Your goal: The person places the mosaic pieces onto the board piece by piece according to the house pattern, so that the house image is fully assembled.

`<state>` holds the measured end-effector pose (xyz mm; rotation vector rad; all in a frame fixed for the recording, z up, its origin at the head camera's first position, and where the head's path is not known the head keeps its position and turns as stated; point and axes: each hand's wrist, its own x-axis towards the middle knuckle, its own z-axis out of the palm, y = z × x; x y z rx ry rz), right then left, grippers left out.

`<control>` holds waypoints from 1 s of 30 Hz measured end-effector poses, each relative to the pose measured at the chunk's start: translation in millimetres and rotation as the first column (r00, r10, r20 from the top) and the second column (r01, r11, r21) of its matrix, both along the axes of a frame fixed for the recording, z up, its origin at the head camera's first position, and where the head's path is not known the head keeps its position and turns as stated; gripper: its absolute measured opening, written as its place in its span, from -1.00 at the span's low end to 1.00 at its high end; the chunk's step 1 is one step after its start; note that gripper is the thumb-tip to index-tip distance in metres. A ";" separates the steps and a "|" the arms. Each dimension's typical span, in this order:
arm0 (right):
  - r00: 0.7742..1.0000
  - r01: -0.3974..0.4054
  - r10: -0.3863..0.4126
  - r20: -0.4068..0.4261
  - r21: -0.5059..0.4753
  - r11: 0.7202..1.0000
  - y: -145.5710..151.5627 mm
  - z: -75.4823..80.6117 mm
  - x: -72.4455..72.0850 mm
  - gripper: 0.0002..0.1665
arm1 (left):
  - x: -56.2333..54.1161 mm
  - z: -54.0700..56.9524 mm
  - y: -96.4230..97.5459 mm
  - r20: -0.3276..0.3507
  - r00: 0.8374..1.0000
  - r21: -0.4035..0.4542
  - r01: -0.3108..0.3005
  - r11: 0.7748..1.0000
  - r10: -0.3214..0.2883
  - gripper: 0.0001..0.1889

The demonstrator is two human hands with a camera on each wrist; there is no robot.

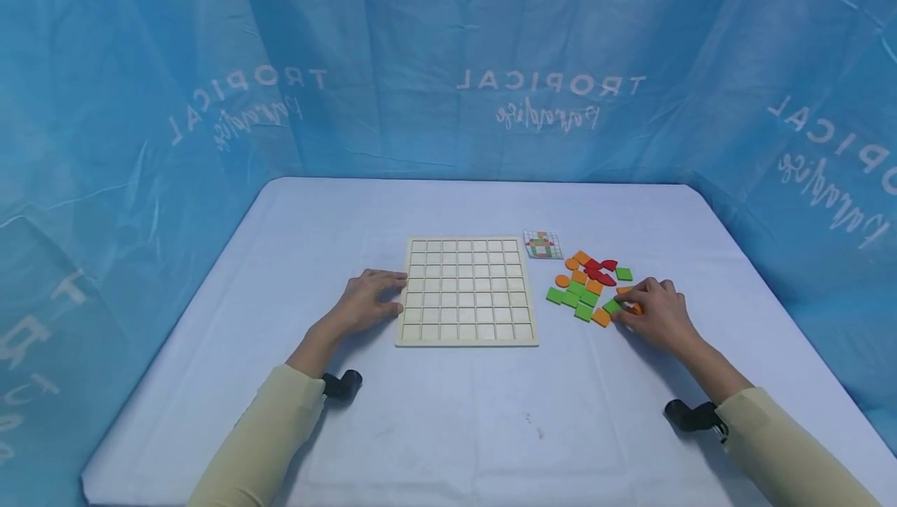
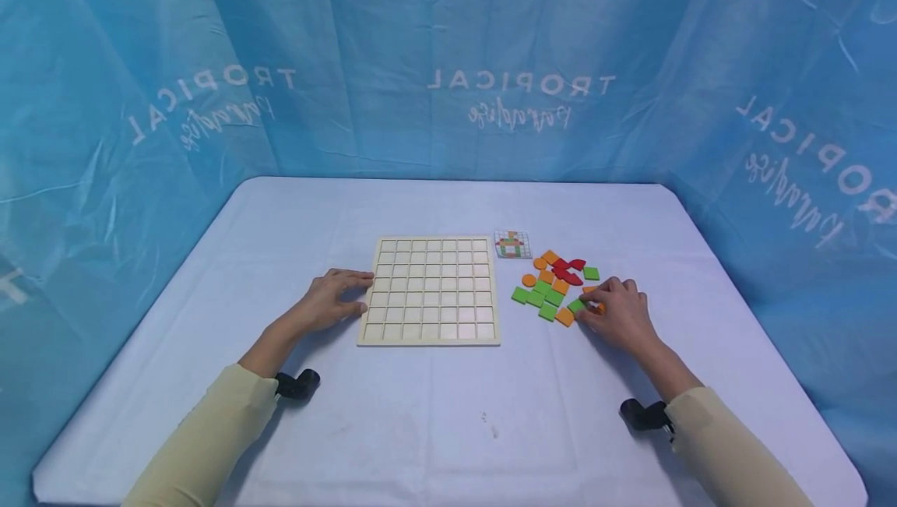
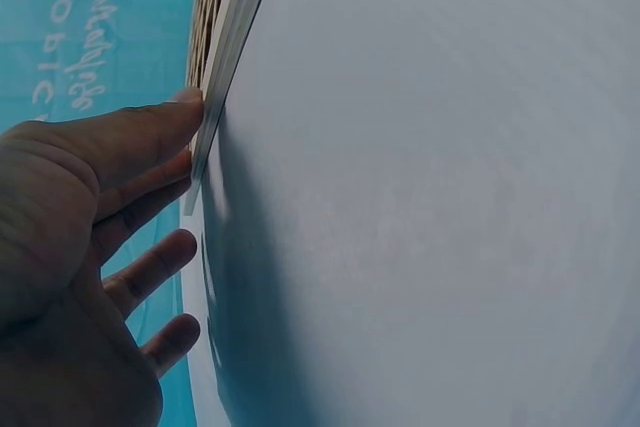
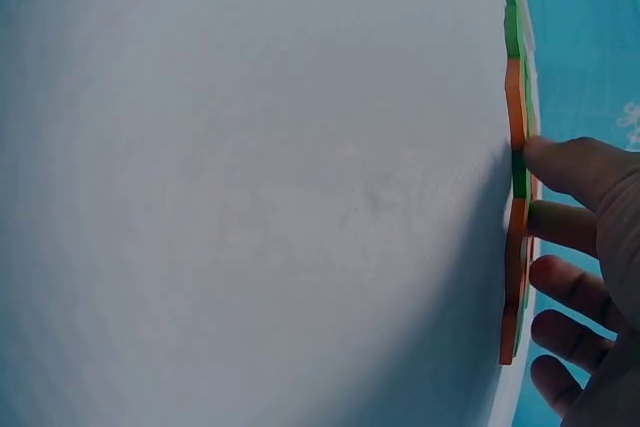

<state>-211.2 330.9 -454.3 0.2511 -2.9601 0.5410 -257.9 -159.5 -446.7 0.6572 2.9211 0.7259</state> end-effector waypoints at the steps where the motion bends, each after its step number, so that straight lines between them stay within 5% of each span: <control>1: 1.000 -0.003 0.003 0.000 0.004 1.000 -0.1 -0.3 0.2 -0.54 | 0.0 -0.1 0.2 0.000 1.000 -0.002 0.001 1.000 -0.001 -0.50; 23: 0.999 -0.014 0.014 -0.031 -0.008 1.000 4.6 -1.6 -0.5 -0.56 | -0.7 0.1 -0.2 0.006 1.000 -0.027 -0.002 1.000 0.003 -0.50; 30: 0.999 -0.034 0.033 -0.011 -0.146 0.989 -34.9 17.7 -2.6 -0.58 | -1.4 -0.6 1.6 0.007 1.000 -0.041 -0.013 0.999 0.013 -0.50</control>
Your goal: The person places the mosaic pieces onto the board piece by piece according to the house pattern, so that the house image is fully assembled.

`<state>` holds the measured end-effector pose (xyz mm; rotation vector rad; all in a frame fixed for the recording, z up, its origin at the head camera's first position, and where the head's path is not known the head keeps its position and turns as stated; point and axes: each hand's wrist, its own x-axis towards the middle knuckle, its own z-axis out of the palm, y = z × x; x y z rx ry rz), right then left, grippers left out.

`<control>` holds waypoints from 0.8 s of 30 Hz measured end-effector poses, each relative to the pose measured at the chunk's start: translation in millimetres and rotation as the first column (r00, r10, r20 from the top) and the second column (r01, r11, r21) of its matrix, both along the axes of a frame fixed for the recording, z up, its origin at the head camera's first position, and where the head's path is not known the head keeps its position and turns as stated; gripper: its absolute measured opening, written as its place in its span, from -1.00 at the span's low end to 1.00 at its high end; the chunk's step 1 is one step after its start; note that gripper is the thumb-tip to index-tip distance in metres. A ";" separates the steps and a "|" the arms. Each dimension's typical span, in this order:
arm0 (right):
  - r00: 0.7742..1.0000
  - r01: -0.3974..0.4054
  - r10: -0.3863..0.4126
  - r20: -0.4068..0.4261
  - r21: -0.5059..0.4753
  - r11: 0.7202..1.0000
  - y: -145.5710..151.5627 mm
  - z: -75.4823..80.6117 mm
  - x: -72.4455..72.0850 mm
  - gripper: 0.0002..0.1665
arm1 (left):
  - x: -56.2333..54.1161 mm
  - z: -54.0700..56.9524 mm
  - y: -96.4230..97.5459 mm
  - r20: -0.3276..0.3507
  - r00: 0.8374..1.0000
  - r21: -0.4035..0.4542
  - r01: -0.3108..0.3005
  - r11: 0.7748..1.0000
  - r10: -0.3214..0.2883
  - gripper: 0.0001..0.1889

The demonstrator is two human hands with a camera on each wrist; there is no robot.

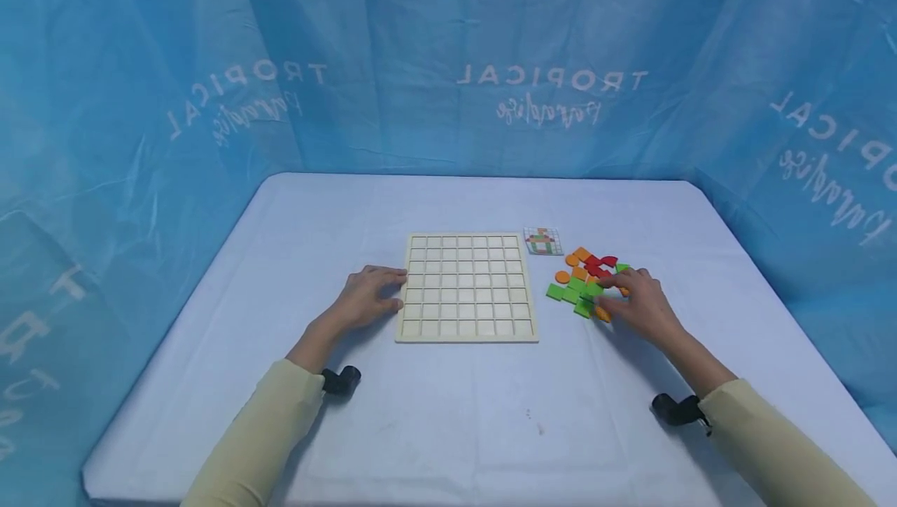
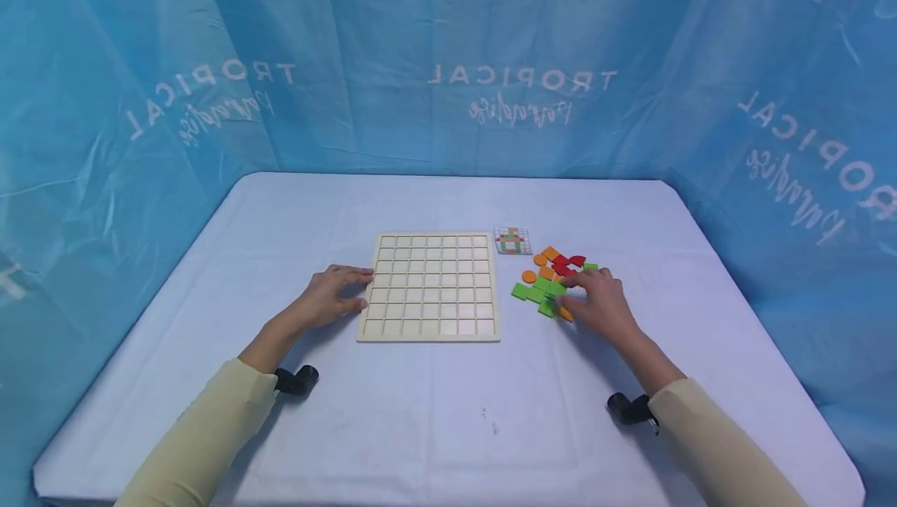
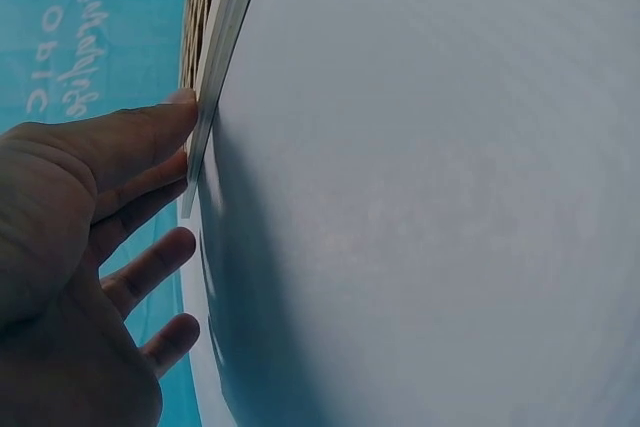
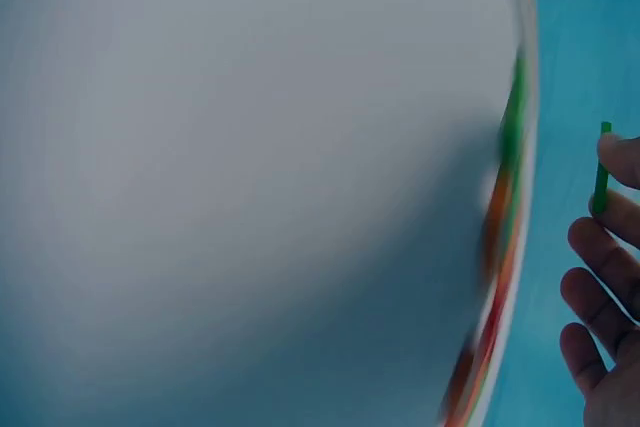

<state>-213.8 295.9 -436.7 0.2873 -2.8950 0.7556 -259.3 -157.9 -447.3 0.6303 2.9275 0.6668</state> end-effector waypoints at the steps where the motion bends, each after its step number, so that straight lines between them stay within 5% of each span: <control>1: 1.000 -0.014 0.014 0.006 -0.020 1.000 -12.6 2.8 -2.4 -0.59 | 0.2 0.6 -0.4 -0.005 1.000 0.000 0.000 1.000 0.000 -0.50; 8: 0.983 -0.185 0.183 -0.027 -0.111 0.976 -104.3 5.4 -25.3 -0.65 | 2.8 3.4 0.8 0.012 1.000 0.013 -0.010 1.000 0.010 -0.50; 12: 0.961 -0.273 0.267 -0.076 -0.080 0.959 -144.6 1.2 -38.7 -0.69 | 2.8 2.9 2.4 0.012 1.000 -0.002 -0.012 1.000 0.012 -0.50; 24: 0.943 -0.327 0.326 -0.059 0.002 0.945 -210.6 -6.1 -56.3 -0.71 | 3.1 6.0 1.2 0.019 1.000 -0.027 -0.010 1.000 0.010 -0.50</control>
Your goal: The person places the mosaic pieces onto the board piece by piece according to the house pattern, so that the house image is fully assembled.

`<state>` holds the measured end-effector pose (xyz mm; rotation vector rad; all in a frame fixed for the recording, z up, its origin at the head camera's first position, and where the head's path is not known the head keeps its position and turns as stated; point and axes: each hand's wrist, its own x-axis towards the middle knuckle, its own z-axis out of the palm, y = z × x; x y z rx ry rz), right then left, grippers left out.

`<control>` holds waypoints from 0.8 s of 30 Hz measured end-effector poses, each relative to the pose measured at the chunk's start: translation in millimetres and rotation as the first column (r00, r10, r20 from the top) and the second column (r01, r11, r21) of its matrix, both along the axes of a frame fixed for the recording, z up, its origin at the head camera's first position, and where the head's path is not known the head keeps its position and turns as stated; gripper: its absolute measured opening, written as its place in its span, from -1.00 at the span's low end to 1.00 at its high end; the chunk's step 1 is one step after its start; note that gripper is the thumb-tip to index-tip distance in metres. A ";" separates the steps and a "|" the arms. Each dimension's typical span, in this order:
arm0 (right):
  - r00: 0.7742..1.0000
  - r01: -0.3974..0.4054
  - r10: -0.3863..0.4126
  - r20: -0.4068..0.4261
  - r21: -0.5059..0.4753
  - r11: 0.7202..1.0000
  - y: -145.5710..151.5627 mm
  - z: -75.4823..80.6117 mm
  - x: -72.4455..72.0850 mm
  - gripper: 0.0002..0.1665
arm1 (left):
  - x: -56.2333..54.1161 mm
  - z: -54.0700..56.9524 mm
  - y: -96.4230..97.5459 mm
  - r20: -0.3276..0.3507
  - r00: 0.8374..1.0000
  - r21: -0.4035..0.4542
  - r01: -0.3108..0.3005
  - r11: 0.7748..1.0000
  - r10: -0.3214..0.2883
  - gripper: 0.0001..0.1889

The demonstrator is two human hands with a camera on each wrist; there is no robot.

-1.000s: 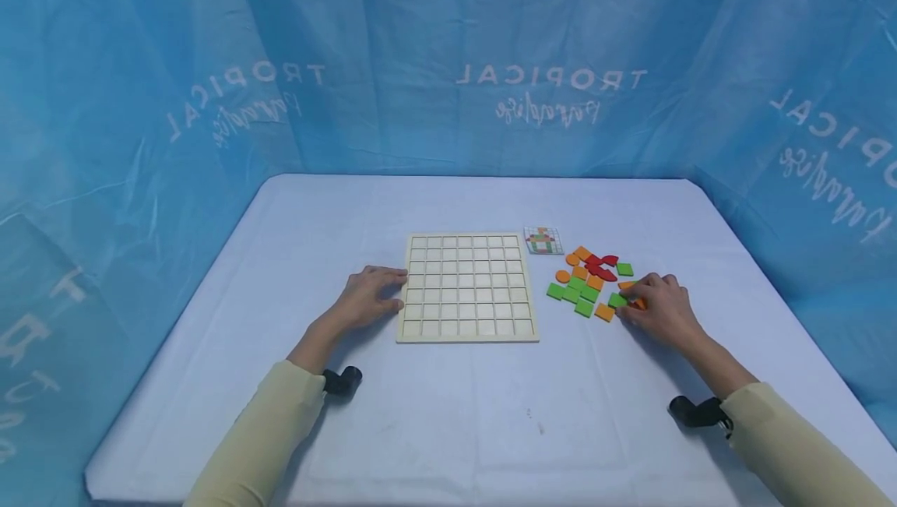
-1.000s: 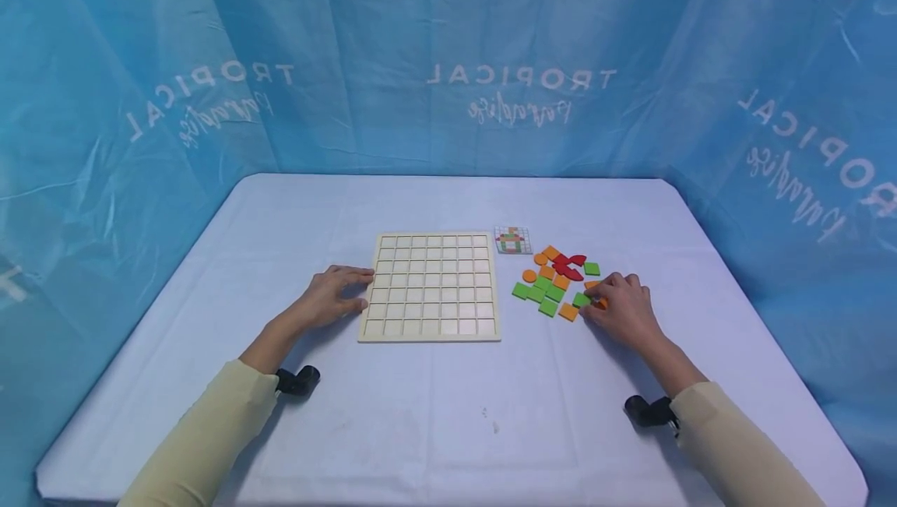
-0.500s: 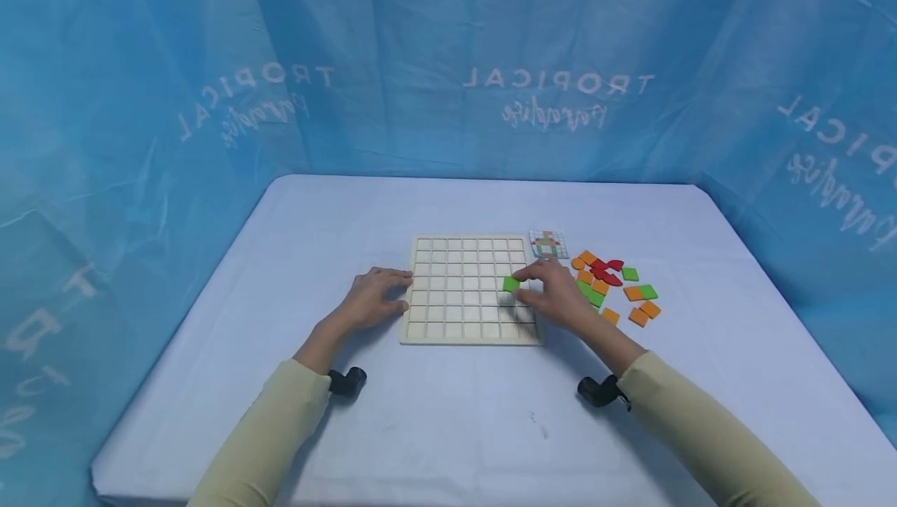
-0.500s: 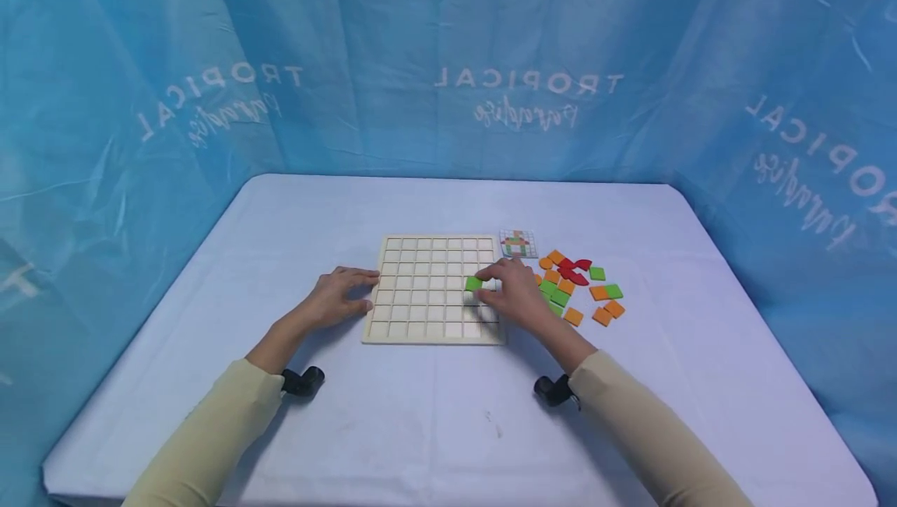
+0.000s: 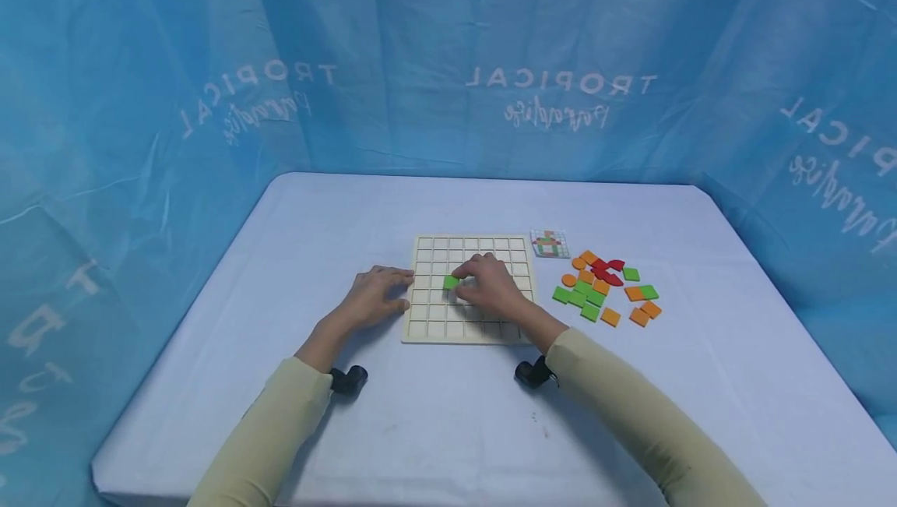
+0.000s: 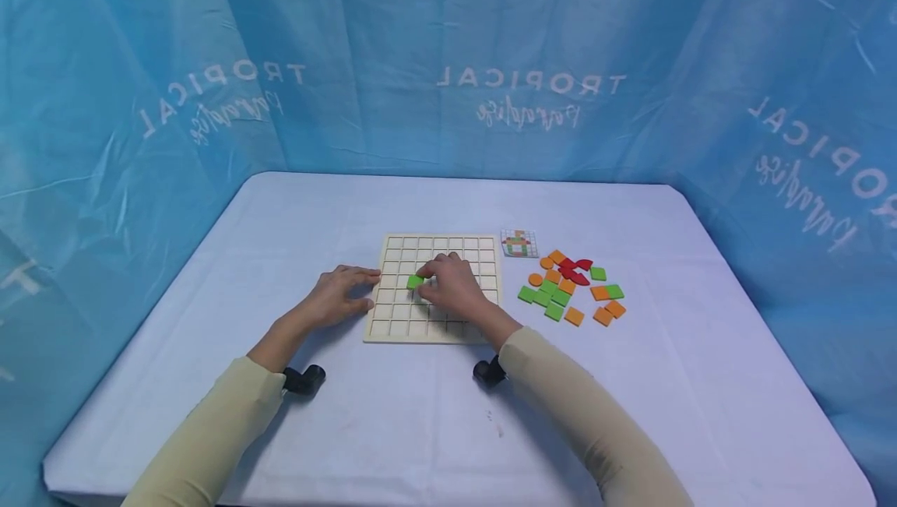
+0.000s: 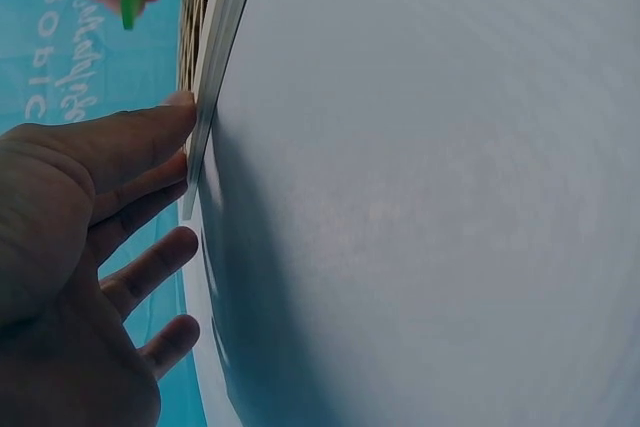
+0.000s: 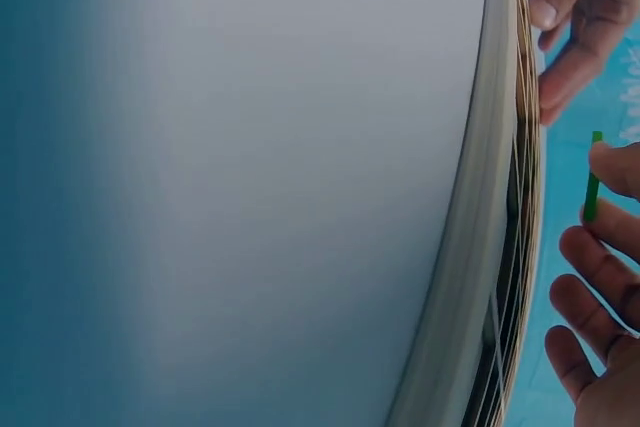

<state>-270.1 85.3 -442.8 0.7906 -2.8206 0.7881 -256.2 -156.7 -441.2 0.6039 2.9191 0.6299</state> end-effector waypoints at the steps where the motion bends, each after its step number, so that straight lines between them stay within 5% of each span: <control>1: 1.000 -0.004 0.004 -0.002 0.016 1.000 -2.8 -0.5 -0.7 -0.71 | 0.3 0.6 0.2 0.001 1.000 -0.001 -0.001 1.000 0.001 -0.50; 7: 1.000 -0.005 0.003 0.021 0.116 0.993 -14.7 -4.8 -5.3 -0.67 | 1.8 2.5 1.3 0.008 1.000 -0.015 -0.010 1.000 0.010 -0.50; 24: 0.999 -0.023 0.016 0.036 0.201 0.979 -24.0 -5.1 -7.3 -0.67 | -0.1 2.7 0.4 0.006 1.000 -0.006 0.006 1.000 -0.006 -0.50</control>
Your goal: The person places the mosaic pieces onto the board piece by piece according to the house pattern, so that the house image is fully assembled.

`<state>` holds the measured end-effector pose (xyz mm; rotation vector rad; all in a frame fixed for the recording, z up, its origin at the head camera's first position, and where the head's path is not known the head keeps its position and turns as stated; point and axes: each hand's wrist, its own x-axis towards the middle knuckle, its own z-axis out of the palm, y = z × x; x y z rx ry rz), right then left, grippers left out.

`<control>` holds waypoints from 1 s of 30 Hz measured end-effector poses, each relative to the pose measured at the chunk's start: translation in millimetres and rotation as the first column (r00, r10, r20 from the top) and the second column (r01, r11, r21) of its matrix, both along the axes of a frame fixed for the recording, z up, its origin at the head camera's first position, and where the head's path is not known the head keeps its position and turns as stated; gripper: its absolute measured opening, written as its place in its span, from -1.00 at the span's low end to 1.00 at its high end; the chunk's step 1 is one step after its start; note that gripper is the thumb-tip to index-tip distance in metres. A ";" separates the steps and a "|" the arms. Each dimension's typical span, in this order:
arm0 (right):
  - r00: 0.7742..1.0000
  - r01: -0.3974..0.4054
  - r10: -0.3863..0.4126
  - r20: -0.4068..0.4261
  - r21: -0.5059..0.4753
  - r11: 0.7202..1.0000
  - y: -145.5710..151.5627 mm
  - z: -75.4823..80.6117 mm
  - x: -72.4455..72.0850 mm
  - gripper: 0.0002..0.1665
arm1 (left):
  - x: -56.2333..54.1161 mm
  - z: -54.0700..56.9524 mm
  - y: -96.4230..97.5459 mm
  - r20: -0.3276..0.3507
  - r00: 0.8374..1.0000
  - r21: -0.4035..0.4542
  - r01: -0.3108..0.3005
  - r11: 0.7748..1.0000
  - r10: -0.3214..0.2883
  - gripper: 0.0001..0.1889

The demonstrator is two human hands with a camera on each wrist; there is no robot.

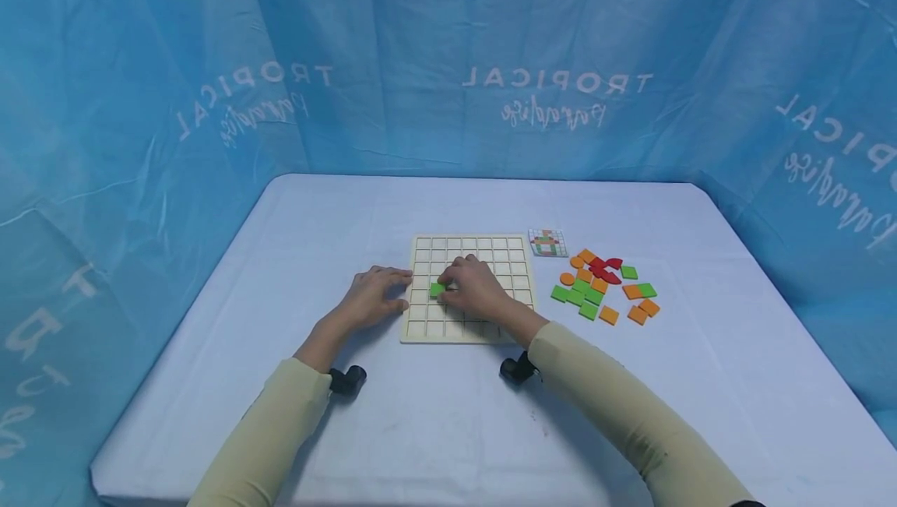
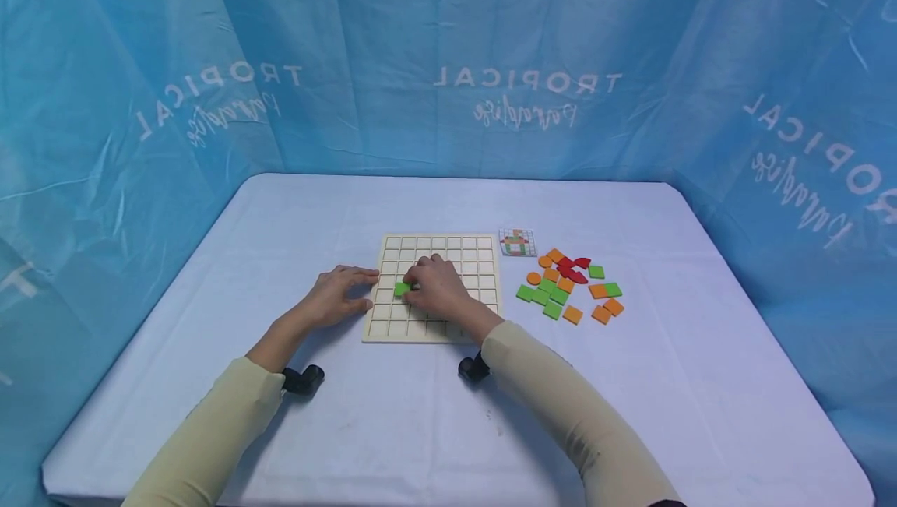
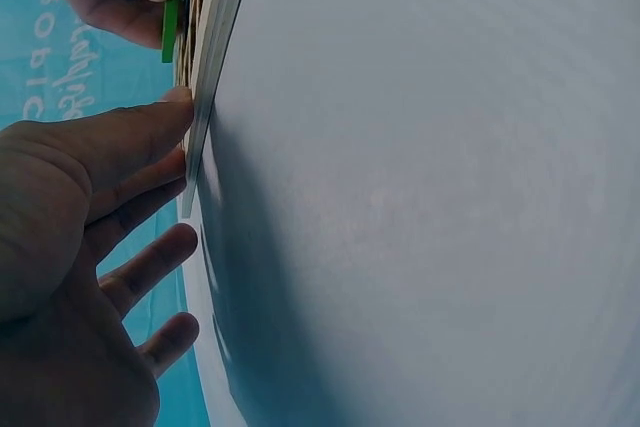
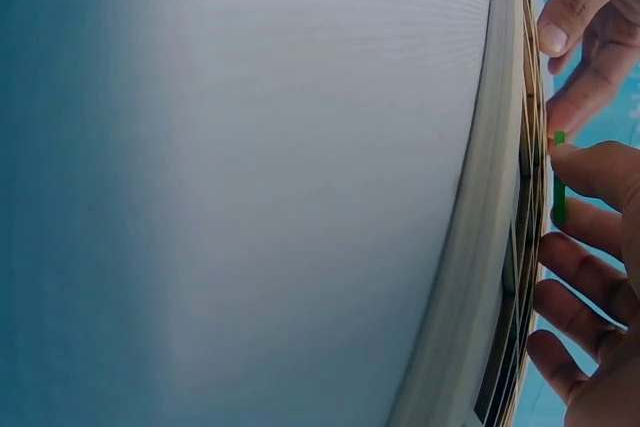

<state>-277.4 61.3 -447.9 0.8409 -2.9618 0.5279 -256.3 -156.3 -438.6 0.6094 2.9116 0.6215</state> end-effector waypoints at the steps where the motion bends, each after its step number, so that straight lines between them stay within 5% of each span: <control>1: 1.000 0.000 0.000 0.000 0.001 1.000 -0.1 0.1 0.3 -0.67 | 0.0 0.0 -0.1 -0.001 1.000 0.001 0.001 1.000 -0.001 -0.50; 30: 0.999 -0.039 0.039 -0.014 -0.002 0.999 2.2 -0.9 4.2 -0.69 | 0.0 -1.0 0.4 -0.005 1.000 -0.001 0.008 1.000 -0.008 -0.50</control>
